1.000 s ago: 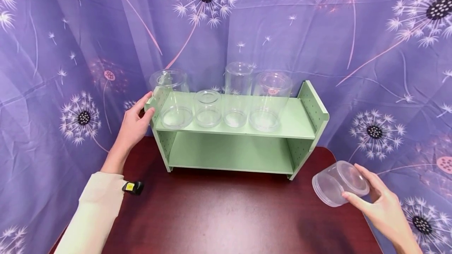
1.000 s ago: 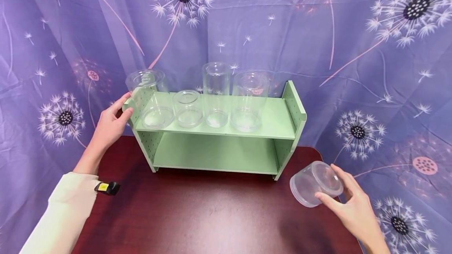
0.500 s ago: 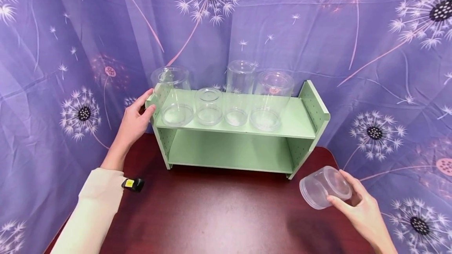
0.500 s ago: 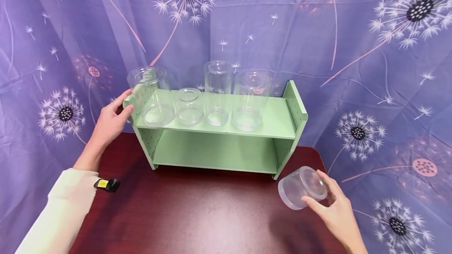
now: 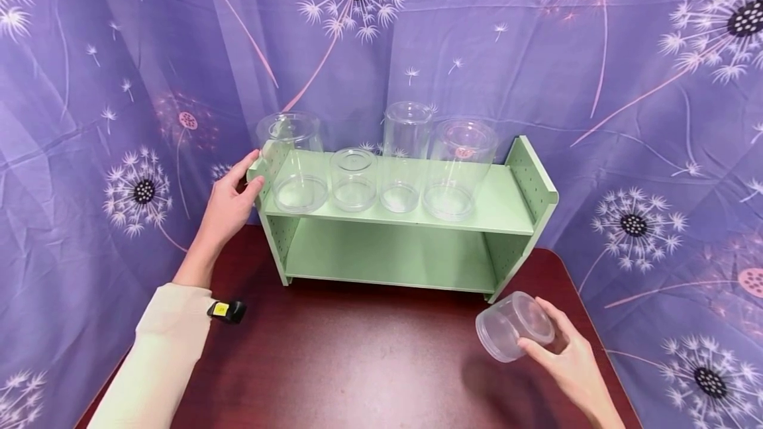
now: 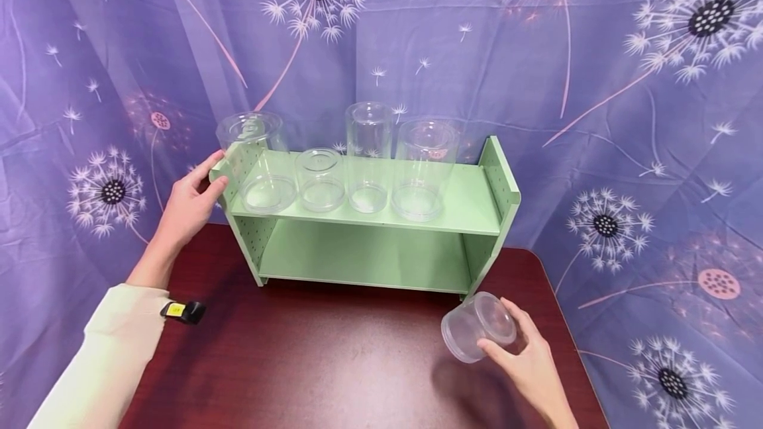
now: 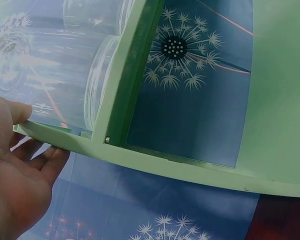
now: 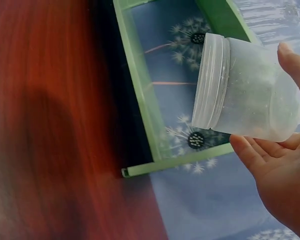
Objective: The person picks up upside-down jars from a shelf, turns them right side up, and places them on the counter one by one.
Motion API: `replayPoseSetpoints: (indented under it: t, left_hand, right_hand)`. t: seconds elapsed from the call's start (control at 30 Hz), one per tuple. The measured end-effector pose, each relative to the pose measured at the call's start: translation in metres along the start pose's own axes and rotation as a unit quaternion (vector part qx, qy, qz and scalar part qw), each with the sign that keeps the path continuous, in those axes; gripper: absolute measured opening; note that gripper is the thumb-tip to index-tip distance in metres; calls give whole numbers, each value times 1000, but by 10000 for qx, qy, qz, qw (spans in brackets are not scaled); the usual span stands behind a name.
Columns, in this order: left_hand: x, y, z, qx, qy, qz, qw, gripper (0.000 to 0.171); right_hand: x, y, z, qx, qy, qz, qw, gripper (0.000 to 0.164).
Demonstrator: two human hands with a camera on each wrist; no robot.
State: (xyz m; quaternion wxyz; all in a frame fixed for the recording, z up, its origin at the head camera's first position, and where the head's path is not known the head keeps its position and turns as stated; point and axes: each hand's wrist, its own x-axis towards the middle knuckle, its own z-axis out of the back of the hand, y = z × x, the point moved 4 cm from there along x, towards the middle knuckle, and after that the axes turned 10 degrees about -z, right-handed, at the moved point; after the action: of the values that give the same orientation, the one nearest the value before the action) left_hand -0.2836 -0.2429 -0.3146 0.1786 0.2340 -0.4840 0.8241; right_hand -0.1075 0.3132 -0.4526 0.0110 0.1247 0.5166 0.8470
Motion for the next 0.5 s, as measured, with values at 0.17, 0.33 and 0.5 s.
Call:
replayPoseSetpoints:
  t: [0.17, 0.33, 0.5]
  left_hand:
    - [-1, -6, -2, -94, 13, -30, 10000, 55]
    - [-6, 4, -3, -258, -30, -101, 9996, 58]
    - [-15, 9, -2, -417, -109, -154, 9989, 59]
  right_hand:
    - [-3, -4, -14, 309, 138, -7, 9994, 74]
    - [-4, -7, -26, 475, 243, -5, 9986, 73]
    - [-5, -7, -36, 674, 359, -50, 9971, 73]
